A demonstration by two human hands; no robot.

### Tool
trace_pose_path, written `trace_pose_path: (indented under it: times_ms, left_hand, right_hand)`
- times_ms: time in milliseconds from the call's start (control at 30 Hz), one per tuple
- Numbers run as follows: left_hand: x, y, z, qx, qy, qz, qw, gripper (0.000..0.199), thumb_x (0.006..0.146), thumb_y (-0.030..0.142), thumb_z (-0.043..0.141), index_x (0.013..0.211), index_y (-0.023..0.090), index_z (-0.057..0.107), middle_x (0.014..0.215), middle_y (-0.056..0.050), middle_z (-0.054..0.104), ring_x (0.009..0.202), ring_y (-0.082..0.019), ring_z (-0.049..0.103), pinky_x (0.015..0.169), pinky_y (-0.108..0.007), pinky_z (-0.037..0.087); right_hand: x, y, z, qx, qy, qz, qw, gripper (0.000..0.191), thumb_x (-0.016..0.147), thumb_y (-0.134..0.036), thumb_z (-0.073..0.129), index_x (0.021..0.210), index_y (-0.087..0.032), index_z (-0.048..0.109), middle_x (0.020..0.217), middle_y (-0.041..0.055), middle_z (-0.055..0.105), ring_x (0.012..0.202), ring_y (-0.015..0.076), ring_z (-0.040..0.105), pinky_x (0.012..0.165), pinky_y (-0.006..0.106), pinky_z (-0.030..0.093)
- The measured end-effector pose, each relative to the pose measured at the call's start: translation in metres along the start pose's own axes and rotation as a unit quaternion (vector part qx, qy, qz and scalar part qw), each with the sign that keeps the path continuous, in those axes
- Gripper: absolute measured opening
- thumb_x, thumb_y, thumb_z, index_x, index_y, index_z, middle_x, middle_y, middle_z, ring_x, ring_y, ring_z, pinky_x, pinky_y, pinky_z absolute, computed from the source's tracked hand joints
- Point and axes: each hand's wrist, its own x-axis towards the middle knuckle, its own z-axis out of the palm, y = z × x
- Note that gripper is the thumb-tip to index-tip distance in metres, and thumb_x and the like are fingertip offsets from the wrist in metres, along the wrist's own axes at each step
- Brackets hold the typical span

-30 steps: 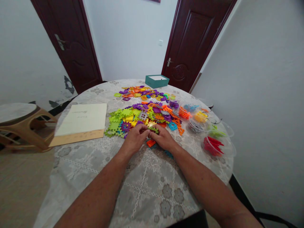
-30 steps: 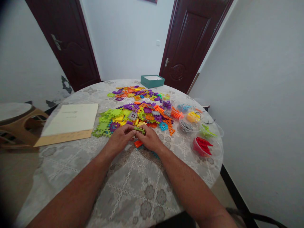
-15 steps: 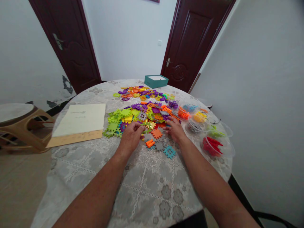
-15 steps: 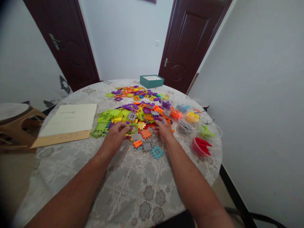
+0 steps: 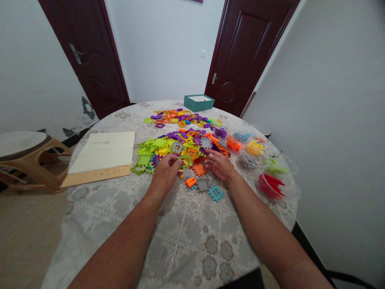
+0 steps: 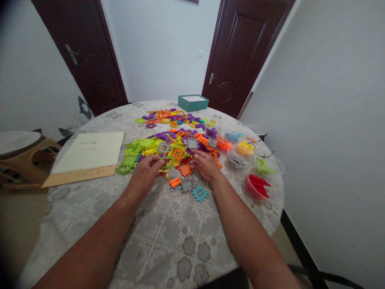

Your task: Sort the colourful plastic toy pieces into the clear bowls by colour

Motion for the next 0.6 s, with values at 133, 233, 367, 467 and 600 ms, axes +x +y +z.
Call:
trace_pose_path:
  times_ms: [133, 233, 367, 467, 600]
  left_hand:
    - [0.000, 0.000, -0.001, 0.006, 0.015, 0.004, 1.000, 0.026, 0.081, 0.044, 0.072, 0.084, 0.019, 0.064, 0.088, -0.004, 0.069, 0.082, -0.020, 0.066, 0.066, -0.033, 0.062]
    - [-0.001, 0.004, 0.000, -0.002, 0.024, -0.004, 1.000, 0.024, 0.083, 0.041, 0.069, 0.088, 0.018, 0.064, 0.091, -0.006, 0.070, 0.087, -0.022, 0.069, 0.067, -0.034, 0.063]
    - [-0.002, 0.009, 0.001, -0.034, 0.034, -0.014, 0.999, 0.020, 0.085, 0.036, 0.066, 0.094, 0.018, 0.062, 0.096, -0.008, 0.073, 0.092, -0.024, 0.072, 0.067, -0.035, 0.063]
    - [-0.002, 0.009, 0.001, -0.045, 0.048, -0.016, 0.998, 0.019, 0.087, 0.034, 0.064, 0.097, 0.019, 0.060, 0.101, -0.010, 0.075, 0.095, -0.024, 0.072, 0.066, -0.033, 0.063]
    - [0.000, 0.006, 0.003, -0.045, 0.044, -0.027, 0.998, 0.017, 0.091, 0.032, 0.061, 0.101, 0.020, 0.058, 0.102, -0.010, 0.075, 0.100, -0.024, 0.072, 0.067, -0.032, 0.063]
  right_hand:
    - [-0.007, -0.002, -0.003, -0.102, -0.052, 0.035, 0.993, 0.030, 0.081, -0.038, 0.081, 0.104, -0.019, 0.076, 0.084, 0.0031, 0.072, 0.073, 0.0144, 0.067, 0.067, 0.027, 0.057]
    - [-0.015, -0.013, -0.005, -0.287, -0.108, 0.025, 0.952, 0.025, 0.086, -0.041, 0.074, 0.097, -0.020, 0.078, 0.078, 0.0014, 0.070, 0.067, 0.0141, 0.062, 0.064, 0.026, 0.050]
    - [-0.026, -0.033, -0.004, -0.492, -0.141, -0.101, 0.853, 0.018, 0.089, -0.028, 0.063, 0.098, -0.021, 0.078, 0.088, 0.0022, 0.072, 0.081, 0.0172, 0.064, 0.073, 0.028, 0.047]
    - [-0.029, -0.040, -0.005, -0.522, -0.109, -0.156, 0.832, 0.021, 0.090, -0.021, 0.057, 0.101, -0.021, 0.073, 0.093, 0.0026, 0.071, 0.084, 0.0174, 0.063, 0.077, 0.029, 0.047]
    - [-0.029, -0.040, -0.007, -0.547, -0.051, -0.181, 0.816, 0.029, 0.092, -0.023, 0.056, 0.118, -0.021, 0.067, 0.088, 0.0009, 0.067, 0.076, 0.0164, 0.059, 0.073, 0.028, 0.045]
